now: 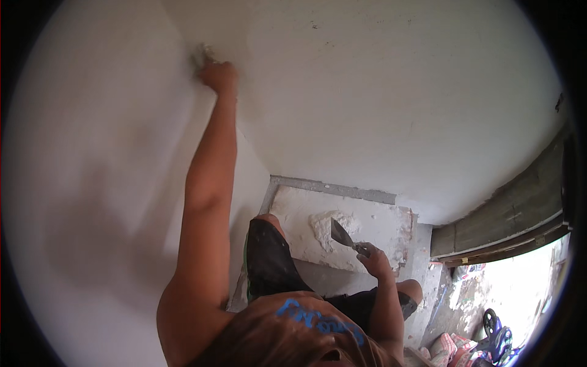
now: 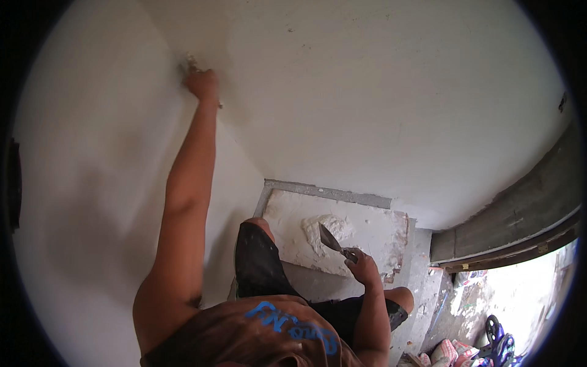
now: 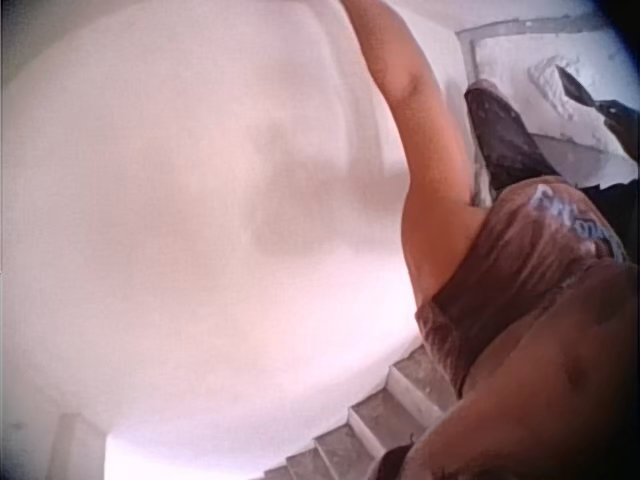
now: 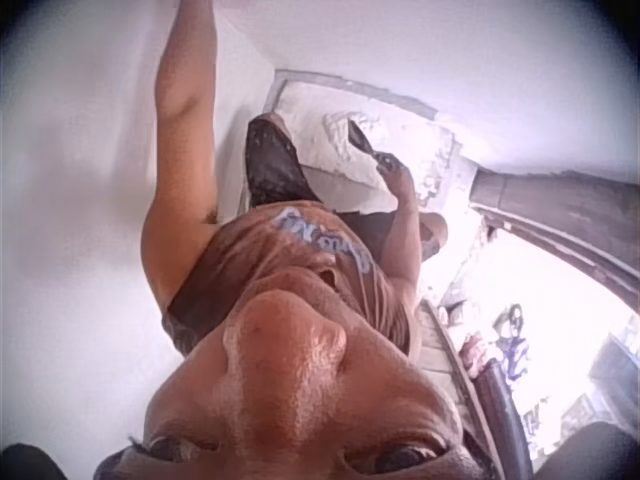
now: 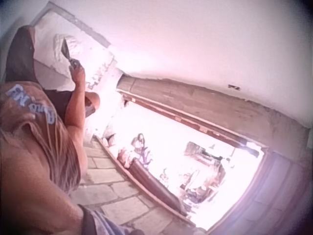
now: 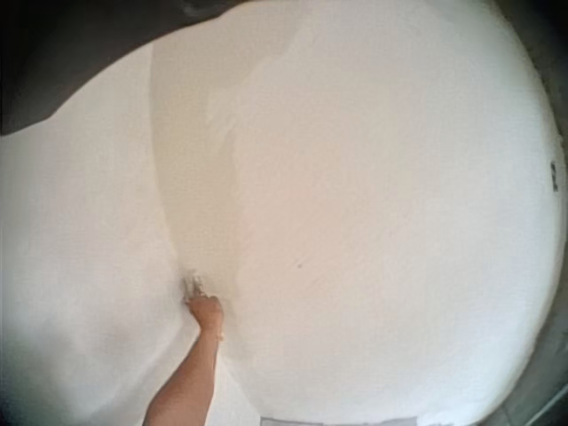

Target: The person is applying plaster to a wall and ceiling using a trowel and a putty knife.

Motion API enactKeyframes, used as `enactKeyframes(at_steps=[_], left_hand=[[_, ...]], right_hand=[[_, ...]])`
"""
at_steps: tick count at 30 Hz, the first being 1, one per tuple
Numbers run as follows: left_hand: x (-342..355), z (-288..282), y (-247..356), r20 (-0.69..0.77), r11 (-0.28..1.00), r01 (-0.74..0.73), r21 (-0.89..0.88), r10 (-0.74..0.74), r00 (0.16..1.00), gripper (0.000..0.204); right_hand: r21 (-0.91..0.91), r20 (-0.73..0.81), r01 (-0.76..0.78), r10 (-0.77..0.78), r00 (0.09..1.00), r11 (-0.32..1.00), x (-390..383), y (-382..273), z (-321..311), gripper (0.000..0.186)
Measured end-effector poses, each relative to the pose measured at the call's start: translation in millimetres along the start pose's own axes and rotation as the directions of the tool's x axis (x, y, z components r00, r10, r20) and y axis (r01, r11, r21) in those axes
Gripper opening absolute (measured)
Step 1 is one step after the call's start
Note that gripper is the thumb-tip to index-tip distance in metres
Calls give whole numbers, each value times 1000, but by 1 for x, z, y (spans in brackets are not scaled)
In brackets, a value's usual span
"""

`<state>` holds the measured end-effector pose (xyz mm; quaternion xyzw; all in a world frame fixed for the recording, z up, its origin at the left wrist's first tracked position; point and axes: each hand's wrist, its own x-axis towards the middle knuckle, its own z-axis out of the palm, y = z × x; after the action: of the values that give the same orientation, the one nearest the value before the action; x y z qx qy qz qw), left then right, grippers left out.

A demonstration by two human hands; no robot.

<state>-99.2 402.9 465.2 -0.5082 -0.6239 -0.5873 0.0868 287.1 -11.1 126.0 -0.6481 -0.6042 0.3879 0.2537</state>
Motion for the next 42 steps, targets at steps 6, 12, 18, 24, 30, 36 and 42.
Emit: enactKeyframes(at_steps=[6,12,18,24,30,36,42], left_hand=[[-98,-32,82,177,928,-304,-218,344,922,57],[70,-109,185,-106,482,-824,298,875,473,47],[100,-135,278,177,589,-771,243,755,632,48],[55,-43,166,80,485,-825,288,847,526,56],[-111,18,14,78,637,-756,152,754,652,69],[-265,4,-91,455,952,-254,-172,306,837,57],[-321,-33,-94,787,277,862,-425,-358,503,44]], right_hand=[[-109,69,12,-4,998,994,7,41,17,43],[-48,83,29,-24,996,998,5,15,6,43],[-39,101,-30,34,994,999,13,27,-1,44],[61,41,-35,33,999,998,16,21,-13,42],[63,97,-47,41,994,997,10,32,-5,43],[33,70,5,-7,998,999,8,16,-7,45],[95,-342,368,-317,885,925,12,-29,-6,38]])
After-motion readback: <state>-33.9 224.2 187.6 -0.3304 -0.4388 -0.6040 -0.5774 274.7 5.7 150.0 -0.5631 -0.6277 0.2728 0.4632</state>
